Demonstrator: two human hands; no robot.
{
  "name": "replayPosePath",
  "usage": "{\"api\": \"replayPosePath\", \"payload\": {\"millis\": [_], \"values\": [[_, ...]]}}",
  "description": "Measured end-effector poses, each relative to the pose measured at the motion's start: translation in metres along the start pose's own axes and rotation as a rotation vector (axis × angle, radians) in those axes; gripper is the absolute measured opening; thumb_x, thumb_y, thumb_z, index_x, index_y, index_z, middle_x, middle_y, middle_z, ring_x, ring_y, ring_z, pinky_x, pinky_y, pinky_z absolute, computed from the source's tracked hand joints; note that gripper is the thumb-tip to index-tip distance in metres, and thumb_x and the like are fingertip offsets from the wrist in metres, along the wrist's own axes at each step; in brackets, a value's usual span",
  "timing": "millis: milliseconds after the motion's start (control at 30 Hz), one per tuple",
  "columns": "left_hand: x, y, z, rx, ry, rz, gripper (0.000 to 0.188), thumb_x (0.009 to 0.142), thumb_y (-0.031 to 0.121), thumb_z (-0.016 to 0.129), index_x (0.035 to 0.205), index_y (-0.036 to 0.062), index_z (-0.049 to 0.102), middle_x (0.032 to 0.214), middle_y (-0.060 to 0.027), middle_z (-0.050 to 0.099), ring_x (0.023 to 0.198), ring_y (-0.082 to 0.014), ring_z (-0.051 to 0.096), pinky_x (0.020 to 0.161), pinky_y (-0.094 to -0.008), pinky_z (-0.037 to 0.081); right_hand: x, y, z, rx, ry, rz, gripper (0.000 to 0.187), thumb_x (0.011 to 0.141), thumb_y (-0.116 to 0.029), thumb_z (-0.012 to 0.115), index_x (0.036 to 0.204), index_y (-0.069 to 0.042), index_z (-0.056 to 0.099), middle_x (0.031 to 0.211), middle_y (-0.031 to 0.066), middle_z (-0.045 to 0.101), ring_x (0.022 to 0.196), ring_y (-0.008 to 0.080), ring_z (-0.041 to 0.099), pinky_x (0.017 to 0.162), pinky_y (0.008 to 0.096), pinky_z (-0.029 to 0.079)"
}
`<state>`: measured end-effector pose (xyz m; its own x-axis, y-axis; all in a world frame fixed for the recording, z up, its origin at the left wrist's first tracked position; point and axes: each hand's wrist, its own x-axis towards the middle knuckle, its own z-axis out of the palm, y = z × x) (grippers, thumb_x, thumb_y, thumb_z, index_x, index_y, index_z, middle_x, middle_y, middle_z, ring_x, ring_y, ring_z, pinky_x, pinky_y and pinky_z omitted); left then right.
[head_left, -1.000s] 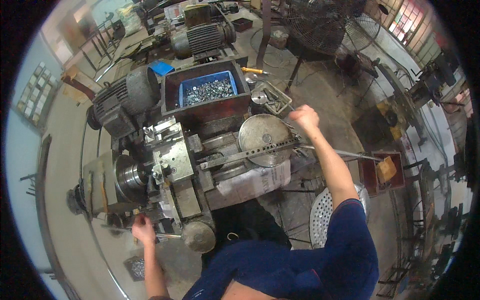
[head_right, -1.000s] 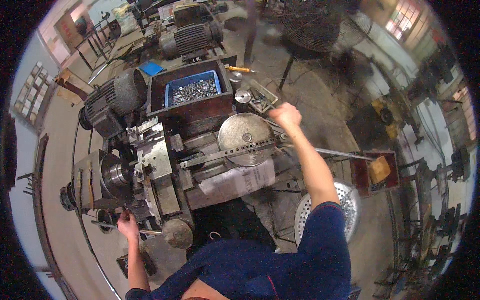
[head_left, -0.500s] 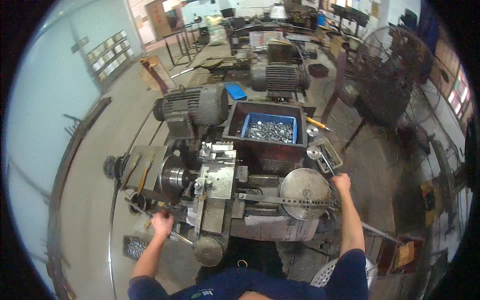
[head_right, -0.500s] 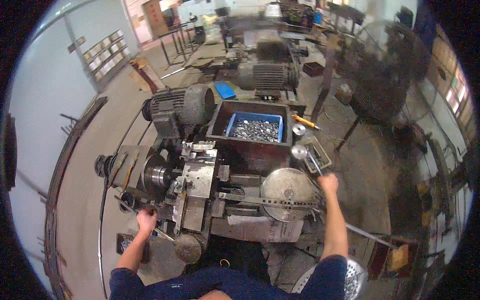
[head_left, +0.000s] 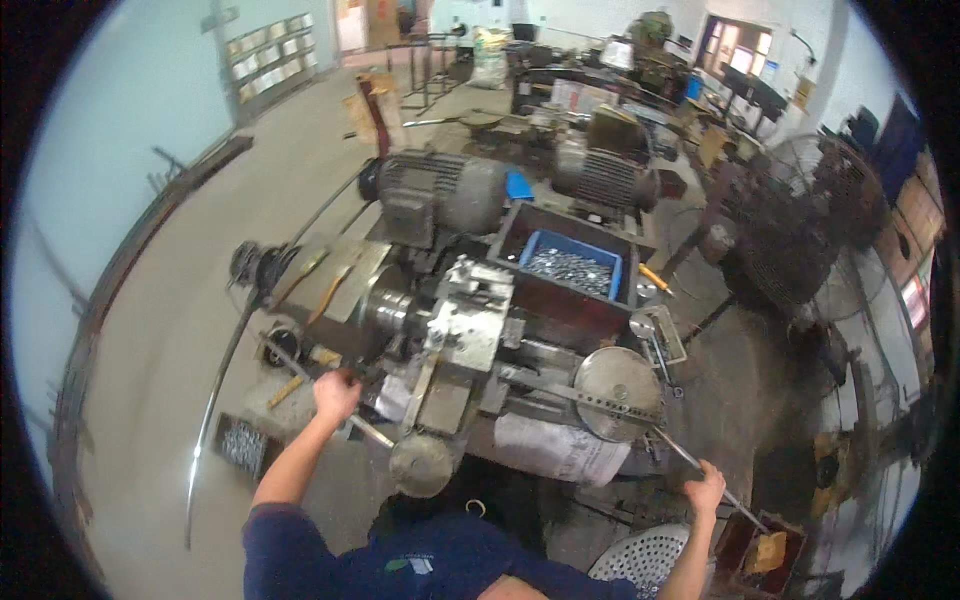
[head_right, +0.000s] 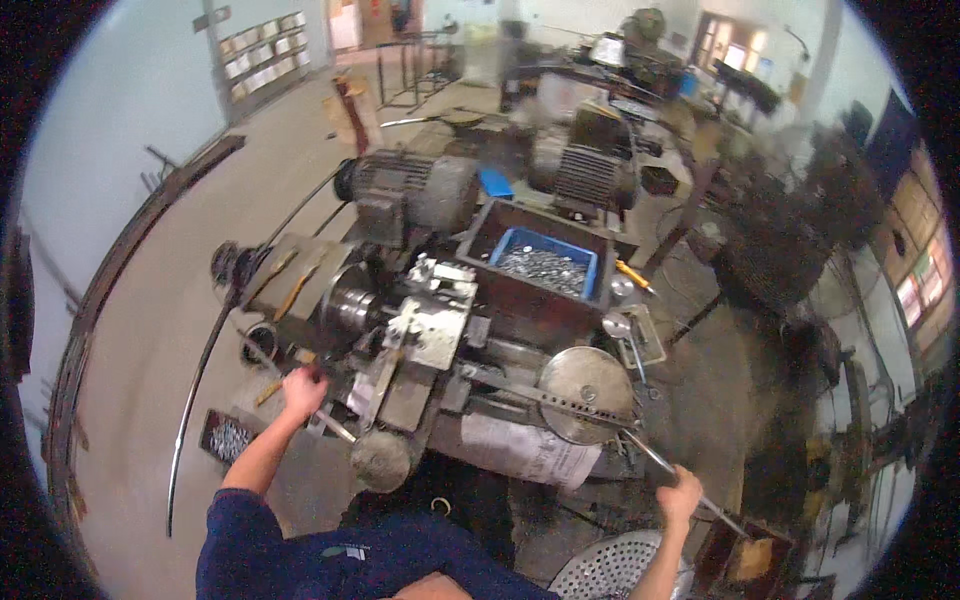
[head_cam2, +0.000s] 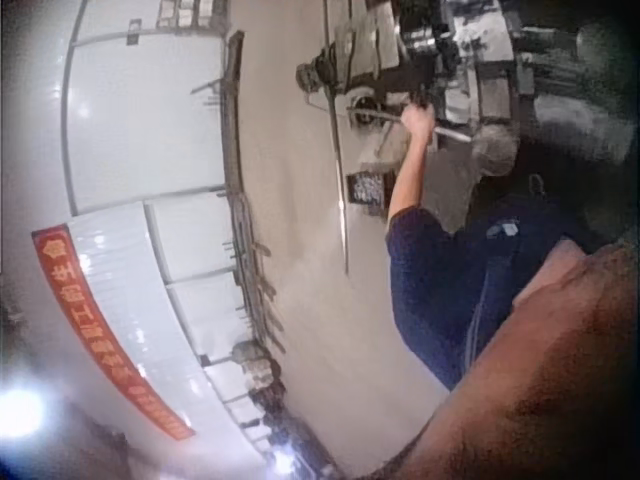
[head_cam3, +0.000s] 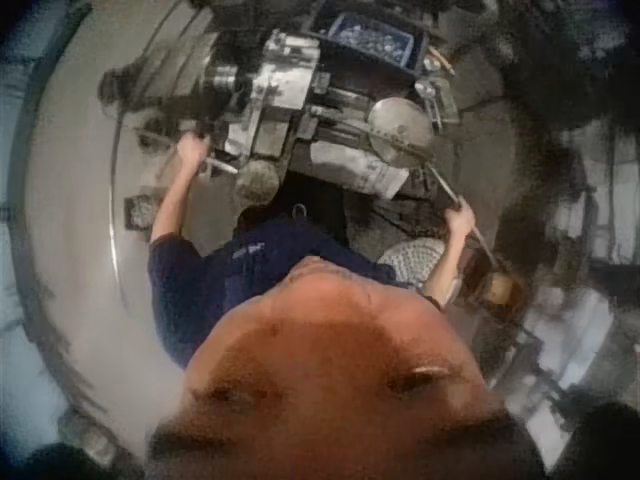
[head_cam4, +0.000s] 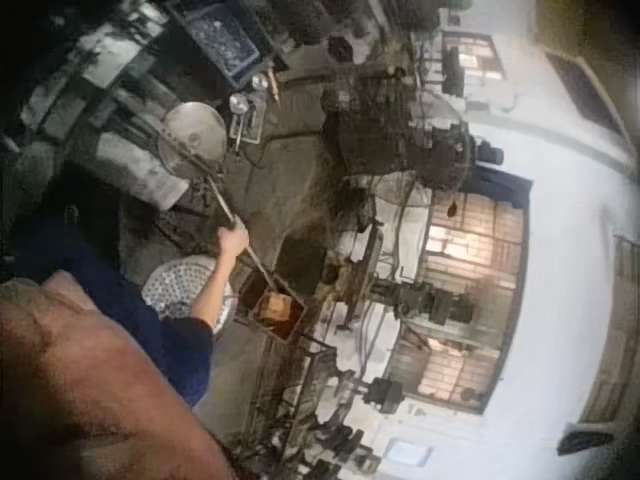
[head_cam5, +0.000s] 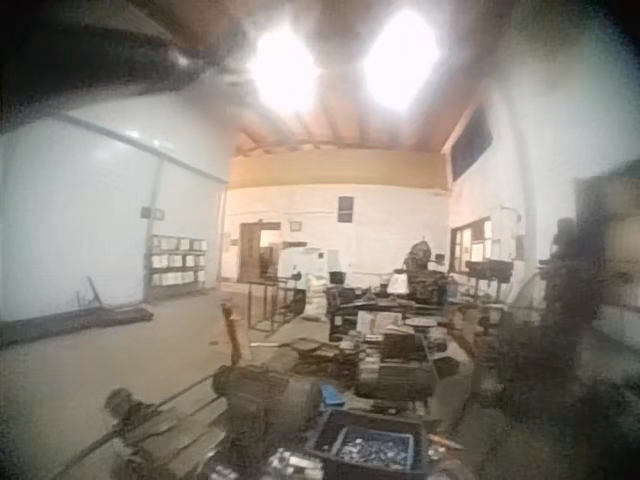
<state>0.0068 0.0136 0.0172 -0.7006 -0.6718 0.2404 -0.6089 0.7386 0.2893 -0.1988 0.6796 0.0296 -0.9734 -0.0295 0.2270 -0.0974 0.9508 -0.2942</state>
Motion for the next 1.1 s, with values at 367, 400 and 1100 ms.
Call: {"api": "replayPosePath", "payload": {"millis": [367,400,1100], "values": [[-0.022,-0.028,-0.032,-0.793,0.264,0.013,0.017,0.082,0.014,0.06,0.092,0.0005,0.064,0.068,-0.0096,0.064,0.06,-0.0111,0.059,0.058,-0.0269,0.047,-0.031,0.018,0.023,-0.606,-0.353,0.225,0.043,0.075,-0.044,0.055,0.099,-0.01,0.063,0.098,0.0166,0.061,0.087,0.0305,0.062,0.075,0.0383,0.05],[-0.031,-0.051,-0.023,-0.792,0.358,-0.051,0.018,0.083,0.015,0.06,0.092,0.0,0.064,0.067,-0.0076,0.064,0.058,-0.0109,0.059,0.057,-0.0272,0.048,-0.033,0.027,0.031,-0.603,-0.308,0.274,0.049,0.072,-0.051,0.056,0.097,-0.009,0.065,0.093,0.0166,0.063,0.085,0.0322,0.062,0.076,0.043,0.049],[-0.063,-0.146,0.1,0.092,-0.552,-0.311,0.033,0.067,0.02,0.065,0.099,0.0123,0.061,0.094,-0.0131,0.065,0.088,-0.0303,0.063,0.072,-0.0424,0.052,-0.072,0.039,0.05,-0.443,0.076,-0.025,0.045,0.072,-0.037,0.054,0.097,0.001,0.057,0.088,0.0215,0.061,0.076,0.0412,0.058,0.067,0.0481,0.047]]}}
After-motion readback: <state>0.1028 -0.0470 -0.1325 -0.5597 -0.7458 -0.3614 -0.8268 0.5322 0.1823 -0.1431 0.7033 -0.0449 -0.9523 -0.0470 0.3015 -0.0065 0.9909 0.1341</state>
